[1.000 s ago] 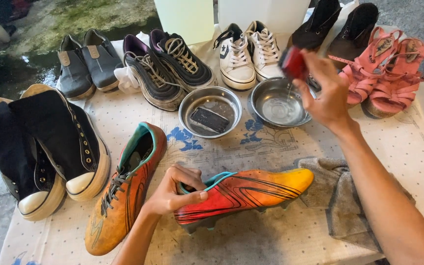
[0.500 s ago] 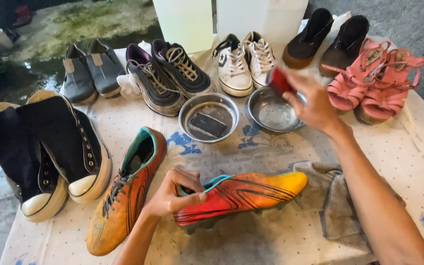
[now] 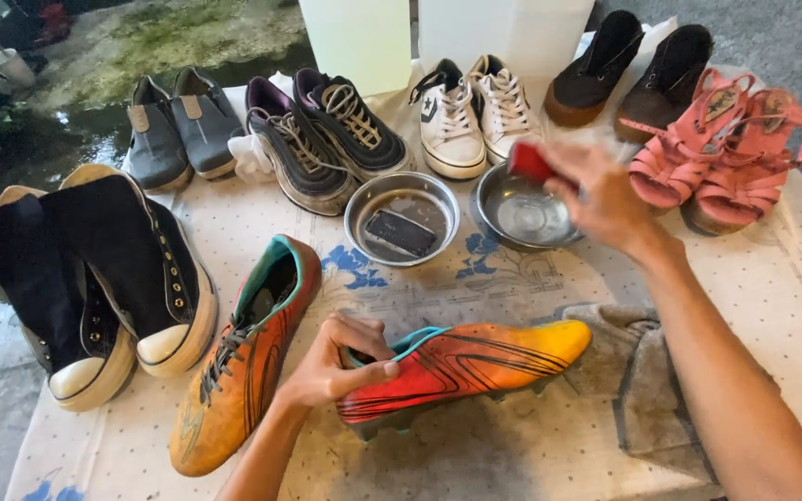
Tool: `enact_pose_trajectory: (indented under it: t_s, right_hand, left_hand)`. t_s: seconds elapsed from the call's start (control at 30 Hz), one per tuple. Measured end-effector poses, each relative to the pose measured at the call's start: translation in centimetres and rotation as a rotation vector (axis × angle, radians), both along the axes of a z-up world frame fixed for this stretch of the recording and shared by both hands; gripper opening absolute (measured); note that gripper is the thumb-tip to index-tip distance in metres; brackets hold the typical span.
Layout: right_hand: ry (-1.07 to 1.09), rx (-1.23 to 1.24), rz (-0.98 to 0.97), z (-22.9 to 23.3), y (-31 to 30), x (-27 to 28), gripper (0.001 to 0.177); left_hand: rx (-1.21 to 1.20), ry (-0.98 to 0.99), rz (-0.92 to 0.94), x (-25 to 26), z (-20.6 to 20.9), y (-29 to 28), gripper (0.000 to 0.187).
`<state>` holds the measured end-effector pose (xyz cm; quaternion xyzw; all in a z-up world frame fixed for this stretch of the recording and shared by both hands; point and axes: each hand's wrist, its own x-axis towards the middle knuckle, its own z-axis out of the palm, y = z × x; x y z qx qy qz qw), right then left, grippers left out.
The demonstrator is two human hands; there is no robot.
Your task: The person scrubs a multicolored soccer cleat with a red sponge, repeatedly dipping the sponge into a metal bowl of water. After scrubbing, the person wipes the shoe with a gray cloth. The workspace includes several other shoes and cleaning supplies on a table.
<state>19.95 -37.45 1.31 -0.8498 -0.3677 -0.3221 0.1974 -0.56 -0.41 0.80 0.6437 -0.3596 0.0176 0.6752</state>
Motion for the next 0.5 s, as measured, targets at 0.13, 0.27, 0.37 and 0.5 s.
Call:
enact_pose_trajectory:
  t_s: [0.13,0.27,0.37,0.5]
  right_hand:
    - [0.043,-0.046,0.032,1.0,0.5,-1.1,0.044]
    - [0.084,-0.089,0.013,1.7,0.4,-1.6,0.046]
    - [0.044,-0.093,0.006,2.5,0.2,-1.2,0.049]
    - [-0.010,-0.083,-0.029,0.8,-0.6,0.1,0.058]
  left_hand:
    - [0.037,-0.008,-0.003,-0.5,0.7,-0.3,0.021]
    - [0.057,-0.012,-0.018,-1.1,1.7,-0.3,0.020]
    - [0.086,-0.032,-0.025,-1.4,2.5,-0.6,0.019]
    - [0.093,-0.015,-0.040,-1.7,3.4,-0.6,0.018]
